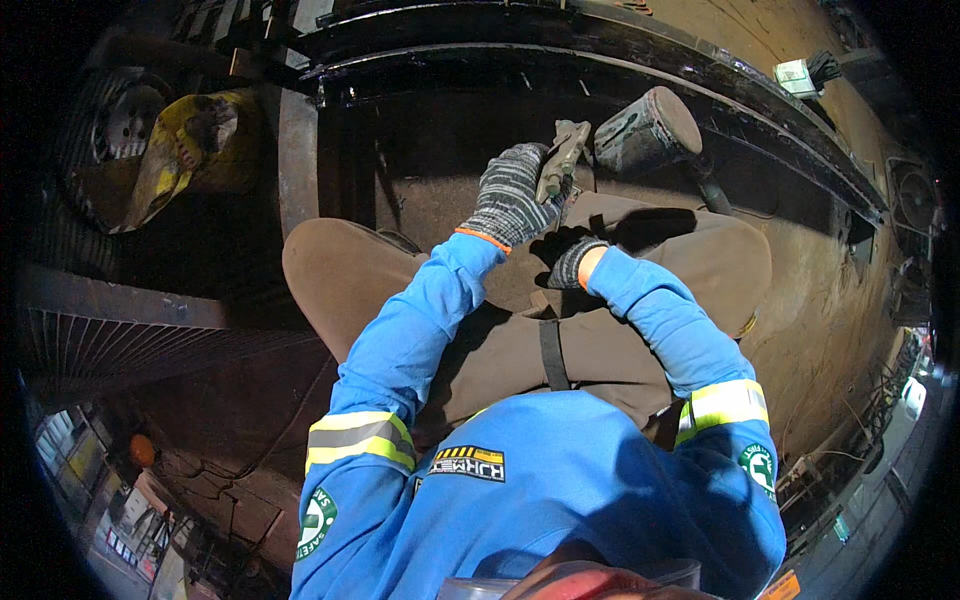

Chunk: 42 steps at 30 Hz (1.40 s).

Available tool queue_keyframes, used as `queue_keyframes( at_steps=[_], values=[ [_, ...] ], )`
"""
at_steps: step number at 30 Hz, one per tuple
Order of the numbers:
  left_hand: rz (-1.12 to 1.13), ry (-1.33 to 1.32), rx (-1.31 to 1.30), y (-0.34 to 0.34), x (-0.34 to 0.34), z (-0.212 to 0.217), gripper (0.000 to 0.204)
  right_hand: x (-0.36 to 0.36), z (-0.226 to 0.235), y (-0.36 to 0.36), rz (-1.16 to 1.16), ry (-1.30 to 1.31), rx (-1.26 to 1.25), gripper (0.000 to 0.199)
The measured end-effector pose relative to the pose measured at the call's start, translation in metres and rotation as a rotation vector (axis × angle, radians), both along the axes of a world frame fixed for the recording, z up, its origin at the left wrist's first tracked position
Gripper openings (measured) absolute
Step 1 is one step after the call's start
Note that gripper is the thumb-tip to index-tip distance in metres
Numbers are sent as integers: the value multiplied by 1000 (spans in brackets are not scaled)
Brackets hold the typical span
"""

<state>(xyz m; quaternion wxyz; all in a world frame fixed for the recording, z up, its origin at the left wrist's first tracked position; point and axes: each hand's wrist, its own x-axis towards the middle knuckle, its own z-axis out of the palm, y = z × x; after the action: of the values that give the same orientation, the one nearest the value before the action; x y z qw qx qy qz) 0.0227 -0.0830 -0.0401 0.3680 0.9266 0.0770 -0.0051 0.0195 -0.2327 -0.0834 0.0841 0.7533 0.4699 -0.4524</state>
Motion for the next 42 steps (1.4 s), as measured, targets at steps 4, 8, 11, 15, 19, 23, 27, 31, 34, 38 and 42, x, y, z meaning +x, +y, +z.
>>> queue_keyframes(
  at_steps=[4,8,11,15,19,23,27,31,34,38,42],
  values=[
    [105,-41,96,7,2,-9,35,3,12,6,34,8,15,59],
    [311,201,210,25,6,-7,35,8,10,18,97,50,-33,59],
    [504,239,255,48,0,2,42,8,18,22,68,58,3,57],
    [706,21,140,81,-9,5,36,5,20,28,58,58,31,55],
    [836,50,160,91,-10,8,35,6,30,34,71,54,-5,55],
    [751,146,221,90,-7,-2,34,7,30,33,66,56,-4,56],
    [341,36,170,63,-5,-7,33,7,21,25,58,66,-3,57],
    [62,-57,16,17,-5,14,33,4,17,20,3,14,47,55],
    [-98,-63,29,1,-9,24,40,-1,-13,3,12,-14,140,56],
    [-78,-83,67,-2,-12,18,41,-1,-22,-2,24,-25,206,56],
    [57,31,186,12,-6,15,34,1,5,16,40,-25,90,56]
  ],
)
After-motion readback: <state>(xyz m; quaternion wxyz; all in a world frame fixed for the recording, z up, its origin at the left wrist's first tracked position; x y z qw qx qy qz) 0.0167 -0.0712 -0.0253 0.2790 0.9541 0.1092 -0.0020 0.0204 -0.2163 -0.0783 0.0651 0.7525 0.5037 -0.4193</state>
